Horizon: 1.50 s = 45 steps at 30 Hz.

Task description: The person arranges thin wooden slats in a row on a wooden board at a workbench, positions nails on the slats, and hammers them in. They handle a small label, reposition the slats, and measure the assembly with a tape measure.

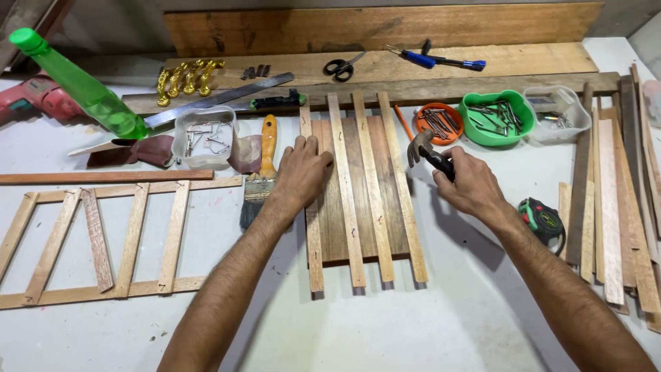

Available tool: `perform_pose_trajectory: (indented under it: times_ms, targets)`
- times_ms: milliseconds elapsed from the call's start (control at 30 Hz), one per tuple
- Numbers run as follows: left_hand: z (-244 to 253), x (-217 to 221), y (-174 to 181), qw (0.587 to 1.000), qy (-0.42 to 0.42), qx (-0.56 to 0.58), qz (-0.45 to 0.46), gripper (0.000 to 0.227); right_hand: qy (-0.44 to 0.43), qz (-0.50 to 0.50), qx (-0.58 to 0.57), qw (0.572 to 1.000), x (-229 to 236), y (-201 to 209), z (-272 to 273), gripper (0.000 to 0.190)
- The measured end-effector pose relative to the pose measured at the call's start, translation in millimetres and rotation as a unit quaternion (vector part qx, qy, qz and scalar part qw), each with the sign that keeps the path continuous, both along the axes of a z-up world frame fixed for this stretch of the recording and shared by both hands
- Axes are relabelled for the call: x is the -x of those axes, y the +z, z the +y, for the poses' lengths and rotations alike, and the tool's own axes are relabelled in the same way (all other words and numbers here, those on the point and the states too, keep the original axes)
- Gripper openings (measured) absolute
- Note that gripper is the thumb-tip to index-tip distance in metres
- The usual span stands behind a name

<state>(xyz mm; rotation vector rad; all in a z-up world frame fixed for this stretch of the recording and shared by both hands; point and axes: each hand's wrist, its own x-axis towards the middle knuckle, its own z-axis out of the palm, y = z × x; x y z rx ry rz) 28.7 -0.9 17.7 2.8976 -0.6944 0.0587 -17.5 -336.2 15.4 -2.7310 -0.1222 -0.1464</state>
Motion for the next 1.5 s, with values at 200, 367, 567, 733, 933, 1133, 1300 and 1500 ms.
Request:
perform_pose_trajectory:
  times_ms: [200,367,567,733,933,1133,1300,1500]
  targets:
    - [-6,-43,-33,0.995,-0.024,-0.085,-0.052,0.020,-0.023,0.013,0.038,0.999,23,-22,-26,0.035]
    - [-12,-41,-42,0.990,-0.045,-0.128,-0.039,0.019,-0.013,0.028,0.070,0.997,23,-42,-40,0.033]
    - [-13,-38,-49,0.978,-0.065,-0.179,-0.085,0.021,-0.015,0.050,0.073,0.996,23,-21,-41,0.040]
    - [-7,-36,-34,0.987,-0.052,-0.129,-0.080,0.018,0.010,-0.034,0.001,0.999,21,1,-41,0.040]
    - [-8,-7,21,0.912,0.004,0.387,0.136,0.016,0.063,-0.099,-0.165,0.979,19,41,-6,0.033]
    - [-15,40,64,0.705,-0.123,0.669,0.200,0.036,0.165,0.139,-0.499,0.839,31,87,50,0.025]
    - [-17,73,104,0.811,-0.153,0.552,0.121,0.037,0.243,0.152,-0.520,0.805,40,105,82,0.033]
    - [-19,72,97,0.758,-0.159,0.621,0.120,0.036,0.252,0.105,-0.493,0.826,50,124,86,0.025]
